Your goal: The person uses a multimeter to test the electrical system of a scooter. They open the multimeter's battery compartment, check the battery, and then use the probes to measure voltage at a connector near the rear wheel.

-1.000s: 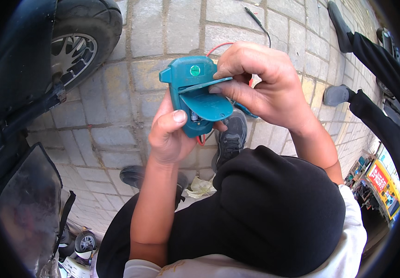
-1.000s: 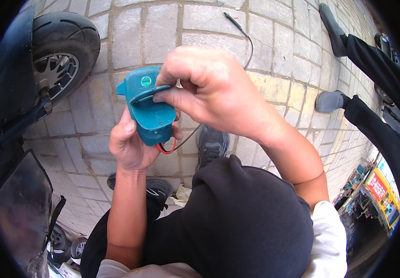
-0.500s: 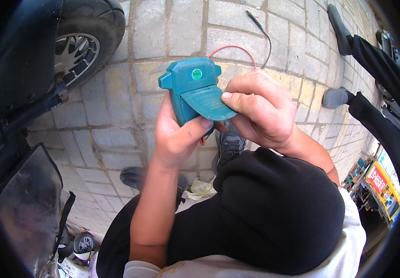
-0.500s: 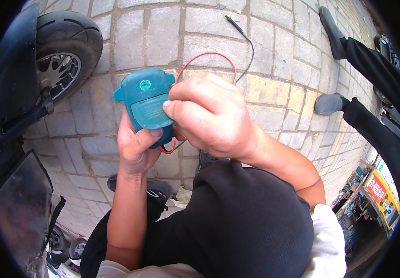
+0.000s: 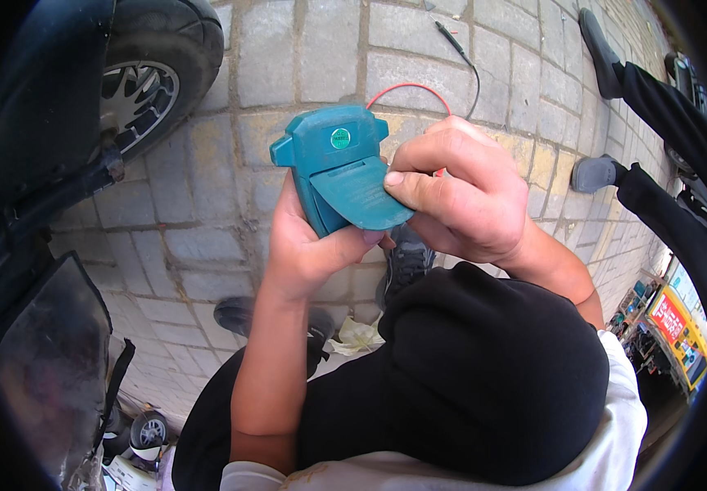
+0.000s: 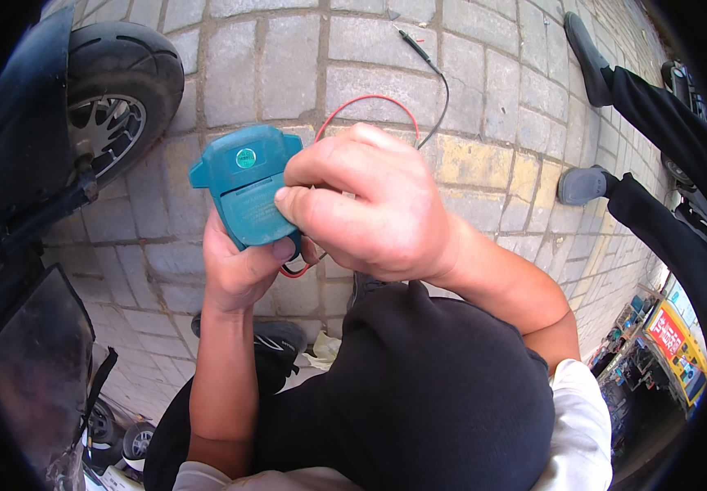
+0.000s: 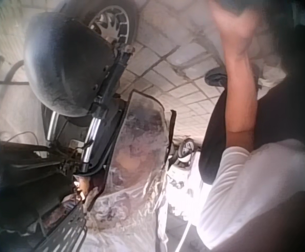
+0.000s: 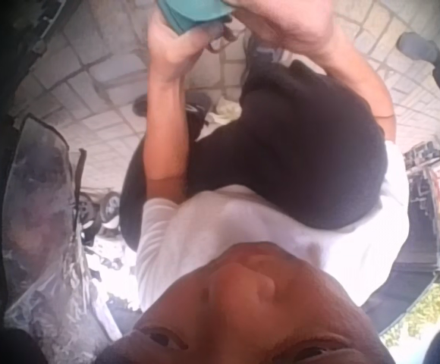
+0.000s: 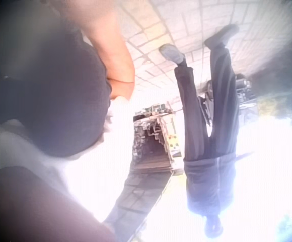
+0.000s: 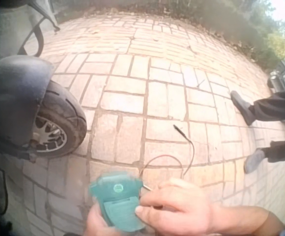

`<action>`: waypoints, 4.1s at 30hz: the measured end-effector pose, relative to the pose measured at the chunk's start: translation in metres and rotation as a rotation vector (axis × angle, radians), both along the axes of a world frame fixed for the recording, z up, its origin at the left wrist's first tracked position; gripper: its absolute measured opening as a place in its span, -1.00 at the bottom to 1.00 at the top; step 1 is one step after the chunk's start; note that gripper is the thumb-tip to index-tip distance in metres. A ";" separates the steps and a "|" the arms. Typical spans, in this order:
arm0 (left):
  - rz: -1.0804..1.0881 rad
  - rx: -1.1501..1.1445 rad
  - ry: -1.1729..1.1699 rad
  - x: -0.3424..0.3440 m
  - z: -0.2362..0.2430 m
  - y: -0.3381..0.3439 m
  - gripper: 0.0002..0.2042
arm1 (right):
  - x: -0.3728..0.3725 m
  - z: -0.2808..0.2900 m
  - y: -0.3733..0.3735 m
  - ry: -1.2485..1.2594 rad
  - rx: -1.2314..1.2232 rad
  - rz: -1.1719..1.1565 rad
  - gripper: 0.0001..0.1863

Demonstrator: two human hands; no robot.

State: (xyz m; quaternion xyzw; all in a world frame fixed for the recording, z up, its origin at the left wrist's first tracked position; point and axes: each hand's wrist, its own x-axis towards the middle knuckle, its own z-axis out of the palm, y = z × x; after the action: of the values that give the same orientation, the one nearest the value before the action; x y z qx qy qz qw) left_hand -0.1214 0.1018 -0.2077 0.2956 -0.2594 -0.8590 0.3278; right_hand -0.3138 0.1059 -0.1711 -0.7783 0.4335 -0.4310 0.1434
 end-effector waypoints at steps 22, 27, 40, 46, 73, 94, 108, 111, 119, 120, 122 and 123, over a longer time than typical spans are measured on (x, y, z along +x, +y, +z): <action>0.026 0.015 -0.097 0.001 0.026 0.004 -0.05 | -0.002 0.000 0.012 -0.236 0.046 -0.085 -0.64; -0.085 -0.082 -0.125 0.007 0.027 -0.003 -0.08 | -0.003 0.001 0.011 -0.188 0.020 -0.048 -0.67; 0.074 0.033 -0.103 -0.008 0.039 -0.004 -0.08 | 0.001 -0.007 0.009 -0.276 0.028 -0.079 -0.63; -0.041 0.007 -0.101 -0.006 0.042 -0.013 -0.12 | -0.007 0.003 0.002 -0.151 0.024 -0.001 -0.74; 0.103 0.116 0.082 -0.004 0.024 -0.005 -0.40 | 0.010 -0.004 0.004 -0.092 -0.006 0.009 -0.62; 0.263 0.156 -0.018 -0.017 0.016 0.004 -0.45 | 0.014 -0.017 -0.004 -0.009 -0.019 -0.139 -0.66; 0.013 -0.124 -0.125 -0.010 0.018 -0.005 -0.26 | 0.005 -0.007 -0.008 -0.452 0.668 -0.287 -0.79; 0.009 -0.088 -0.141 -0.010 0.021 -0.006 -0.25 | 0.001 -0.005 -0.011 -0.391 0.731 -0.250 -0.79; 0.049 -0.083 -0.119 -0.014 0.020 -0.005 -0.18 | 0.001 -0.008 -0.008 -0.479 0.650 -0.185 -0.83; 0.039 -0.087 -0.141 -0.013 0.020 -0.005 -0.17 | 0.001 -0.009 -0.008 -0.393 0.580 -0.176 -0.83; 0.045 -0.090 -0.155 -0.013 0.020 -0.003 -0.20 | 0.001 -0.012 -0.009 -0.350 0.508 -0.197 -0.82; 0.054 -0.086 -0.165 -0.013 0.021 -0.002 -0.21 | 0.001 -0.014 -0.009 -0.328 0.471 -0.206 -0.80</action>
State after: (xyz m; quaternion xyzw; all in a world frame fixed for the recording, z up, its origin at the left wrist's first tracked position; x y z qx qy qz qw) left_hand -0.1342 0.1000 -0.1871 0.3579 -0.3140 -0.8108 0.3405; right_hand -0.3125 0.0965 -0.1850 -0.5955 0.5692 -0.4510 0.3436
